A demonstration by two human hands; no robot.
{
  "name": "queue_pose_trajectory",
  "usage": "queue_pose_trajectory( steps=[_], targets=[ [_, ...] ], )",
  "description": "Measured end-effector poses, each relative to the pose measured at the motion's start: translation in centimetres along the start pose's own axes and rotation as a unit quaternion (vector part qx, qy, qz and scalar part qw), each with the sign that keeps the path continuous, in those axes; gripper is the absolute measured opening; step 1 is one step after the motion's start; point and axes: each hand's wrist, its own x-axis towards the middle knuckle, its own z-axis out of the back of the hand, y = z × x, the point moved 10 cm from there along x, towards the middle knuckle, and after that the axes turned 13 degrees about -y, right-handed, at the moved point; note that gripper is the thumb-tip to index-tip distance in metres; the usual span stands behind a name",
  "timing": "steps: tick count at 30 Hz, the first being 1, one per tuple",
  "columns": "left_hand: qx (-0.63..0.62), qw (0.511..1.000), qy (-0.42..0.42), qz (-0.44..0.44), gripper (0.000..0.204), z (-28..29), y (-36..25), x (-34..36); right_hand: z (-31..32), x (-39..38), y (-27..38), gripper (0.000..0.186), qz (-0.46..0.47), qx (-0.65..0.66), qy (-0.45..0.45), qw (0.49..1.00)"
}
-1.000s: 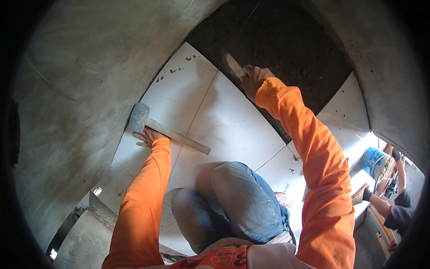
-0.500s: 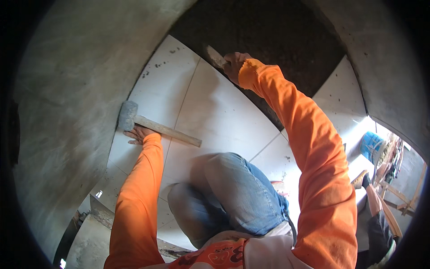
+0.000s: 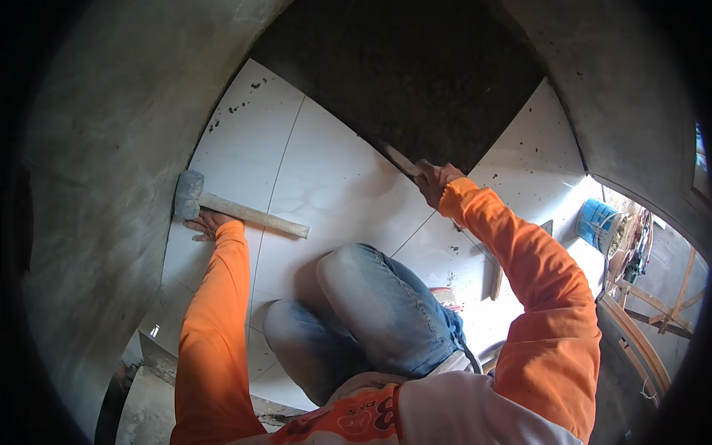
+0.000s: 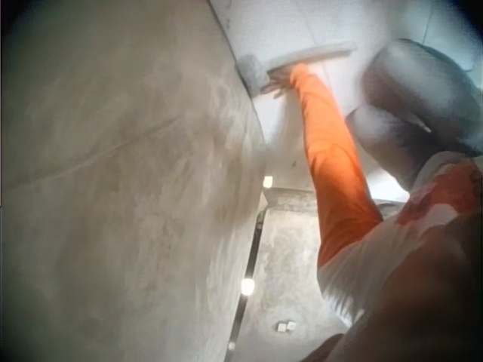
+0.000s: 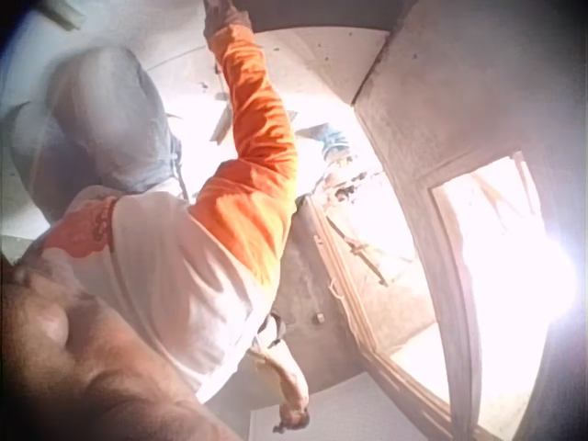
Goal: The person installs floor tiles by applying mortar to the floor and tapping the tiles into place with a rubber mallet.
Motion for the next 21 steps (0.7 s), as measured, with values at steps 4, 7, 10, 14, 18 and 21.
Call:
queue_pose_trajectory(
  steps=[4, 7, 10, 14, 18, 21],
  targets=[
    [0.127, 0.991, -0.022, -0.026, 0.059, -0.1, 0.0, 0.2, 0.2, 2.3, -1.0, 0.025, 0.009, -0.054, 0.065, 0.996],
    [-0.008, 0.999, -0.049, 0.001, 0.06, -0.5, 0.4, 0.2, 0.3, 2.5, -0.8, 0.026, -0.022, -0.06, 0.073, 0.995],
    [-0.033, 0.998, -0.046, 0.005, 0.062, -1.5, 0.8, 0.4, 0.2, 2.2, 1.0, 0.022, -0.01, -0.025, 0.022, 0.999],
    [0.058, 0.998, 0.007, 0.003, 0.064, -3.0, 1.2, 0.6, -0.6, 0.7, 0.6, 0.027, -0.046, 0.021, -0.031, 0.998],
    [0.077, 0.997, 0.0, -0.009, 0.063, -2.2, 0.9, 0.5, -2.1, -3.0, -3.6, 0.032, -0.122, -0.006, 0.056, 0.991],
    [0.002, 0.998, -0.055, -0.02, 0.064, -0.8, 0.4, 0.4, -3.4, -5.8, -6.7, 0.035, -0.155, -0.043, 0.153, 0.975]
  ],
)
